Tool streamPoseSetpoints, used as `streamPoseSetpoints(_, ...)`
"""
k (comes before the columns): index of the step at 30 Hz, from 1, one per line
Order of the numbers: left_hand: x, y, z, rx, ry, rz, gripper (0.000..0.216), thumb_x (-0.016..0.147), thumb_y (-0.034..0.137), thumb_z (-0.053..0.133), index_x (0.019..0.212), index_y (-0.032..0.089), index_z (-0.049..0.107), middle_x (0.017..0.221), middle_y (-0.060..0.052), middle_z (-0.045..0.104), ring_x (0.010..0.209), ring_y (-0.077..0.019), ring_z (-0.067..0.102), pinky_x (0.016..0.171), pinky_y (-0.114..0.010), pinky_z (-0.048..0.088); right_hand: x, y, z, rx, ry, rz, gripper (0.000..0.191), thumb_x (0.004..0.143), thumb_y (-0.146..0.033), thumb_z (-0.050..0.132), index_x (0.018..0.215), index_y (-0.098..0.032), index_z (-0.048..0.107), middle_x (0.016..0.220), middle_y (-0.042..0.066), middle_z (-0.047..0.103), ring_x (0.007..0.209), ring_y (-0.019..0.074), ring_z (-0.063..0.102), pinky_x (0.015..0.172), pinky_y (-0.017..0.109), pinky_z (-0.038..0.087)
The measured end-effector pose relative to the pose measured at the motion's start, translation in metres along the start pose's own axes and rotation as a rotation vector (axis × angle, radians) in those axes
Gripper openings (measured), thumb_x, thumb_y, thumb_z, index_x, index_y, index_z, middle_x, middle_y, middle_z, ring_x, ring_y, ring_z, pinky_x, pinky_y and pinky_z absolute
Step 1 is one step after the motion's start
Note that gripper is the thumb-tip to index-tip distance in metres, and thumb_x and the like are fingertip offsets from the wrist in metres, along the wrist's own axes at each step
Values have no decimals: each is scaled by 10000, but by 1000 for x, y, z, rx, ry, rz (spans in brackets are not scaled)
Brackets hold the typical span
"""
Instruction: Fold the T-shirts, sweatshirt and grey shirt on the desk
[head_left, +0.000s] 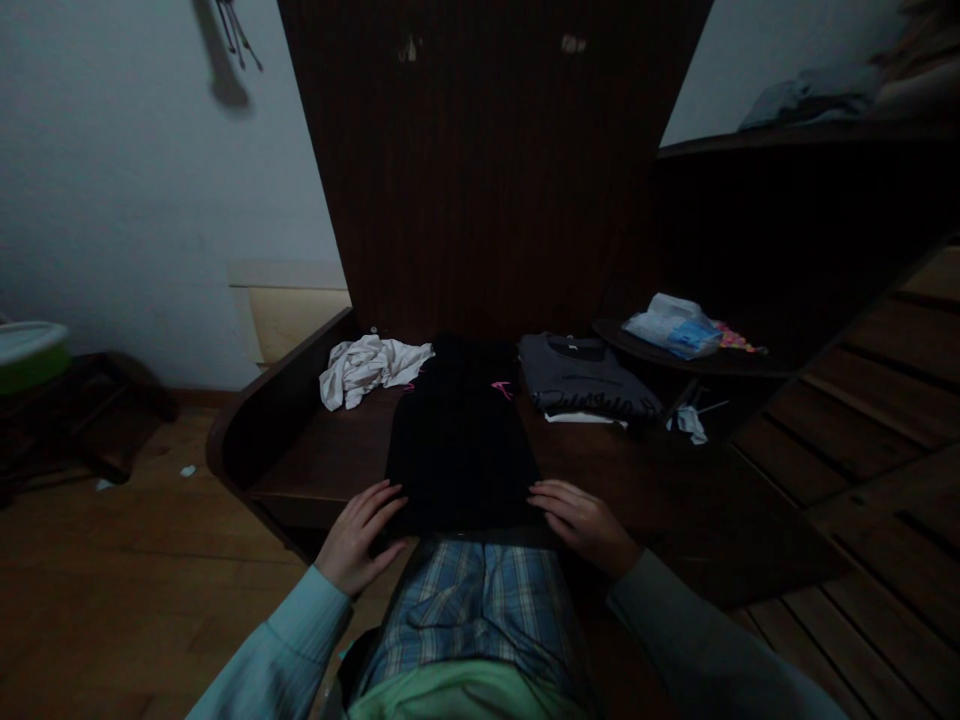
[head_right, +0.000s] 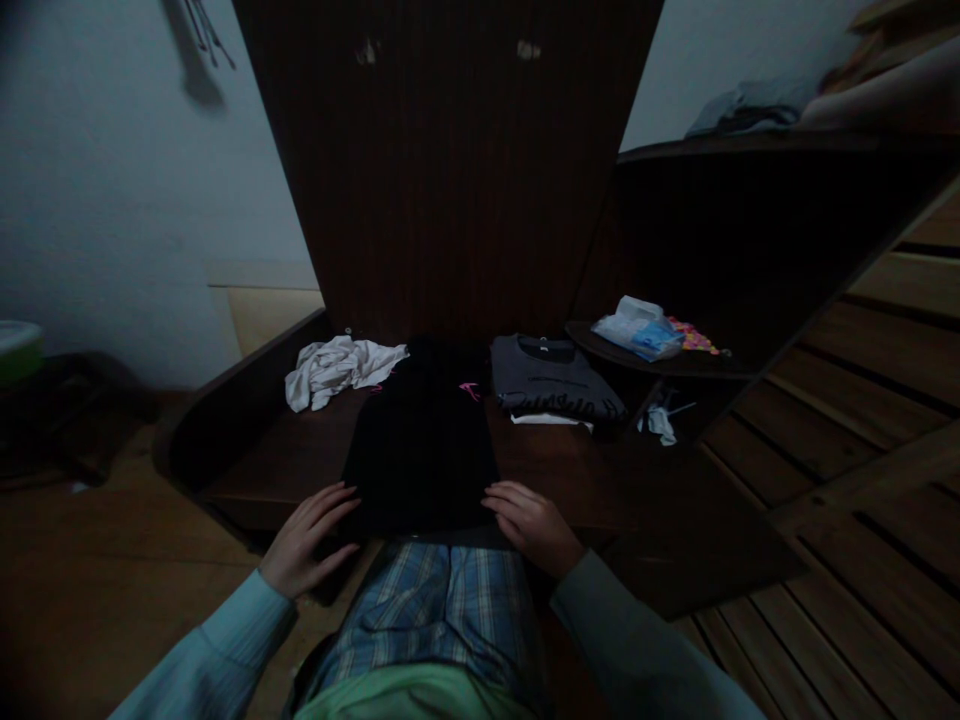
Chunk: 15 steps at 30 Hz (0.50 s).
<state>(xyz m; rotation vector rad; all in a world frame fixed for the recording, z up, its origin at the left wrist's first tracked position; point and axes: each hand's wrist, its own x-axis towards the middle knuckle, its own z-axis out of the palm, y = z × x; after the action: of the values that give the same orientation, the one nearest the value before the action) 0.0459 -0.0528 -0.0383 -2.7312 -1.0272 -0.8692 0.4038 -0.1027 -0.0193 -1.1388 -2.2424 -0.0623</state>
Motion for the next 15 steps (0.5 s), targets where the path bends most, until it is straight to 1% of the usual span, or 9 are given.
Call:
streamPoseSetpoints(3, 2, 8, 5, -5, 51, -20, 355, 784, 251, 444, 1126, 200, 522, 1118, -96, 581, 1106, -244, 480, 888, -412, 435, 0, -2, 1, 11, 35, 12, 294, 817, -144, 419, 1018, -228, 615, 962, 37, 672, 923, 156, 611, 826, 323, 524)
streamPoseSetpoints(7, 3, 14, 14, -23, 83, -69, 381, 768, 174, 390, 1129, 176, 511, 1091, -108, 588, 1051, -224, 519, 871, -400, 451, -2, -3, 1, 5, 72, 49, 300, 819, -155, 410, 1021, -232, 618, 937, 33, 680, 888, 159, 626, 805, 320, 537)
streamPoseSetpoints(10, 2, 16, 17, -36, 138, -49, 362, 778, 136, 366, 1105, 171, 516, 1059, -103, 605, 998, -200, 552, 838, -361, 476, -3, -4, 2, -9, 82, 45, 317, 819, -152, 399, 1033, -238, 617, 935, 29, 680, 881, 157, 628, 812, 318, 535)
streamPoseSetpoints(12, 2, 16, 16, -40, 184, -36, 332, 802, 130, 362, 1089, 178, 523, 1035, -92, 619, 981, -185, 565, 833, -330, 481, -4, -5, 2, -31, 77, 27, 341, 817, -132, 385, 1051, -237, 609, 976, 34, 670, 905, 157, 619, 827, 324, 528)
streamPoseSetpoints(15, 1, 16, 13, -84, 212, -45, 332, 825, 124, 339, 1096, 185, 520, 1058, -84, 614, 1015, -174, 555, 861, -304, 471, -5, -6, 4, -61, 40, -9, 376, 806, -97, 374, 1071, -241, 599, 1072, 44, 634, 975, 160, 589, 845, 328, 519)
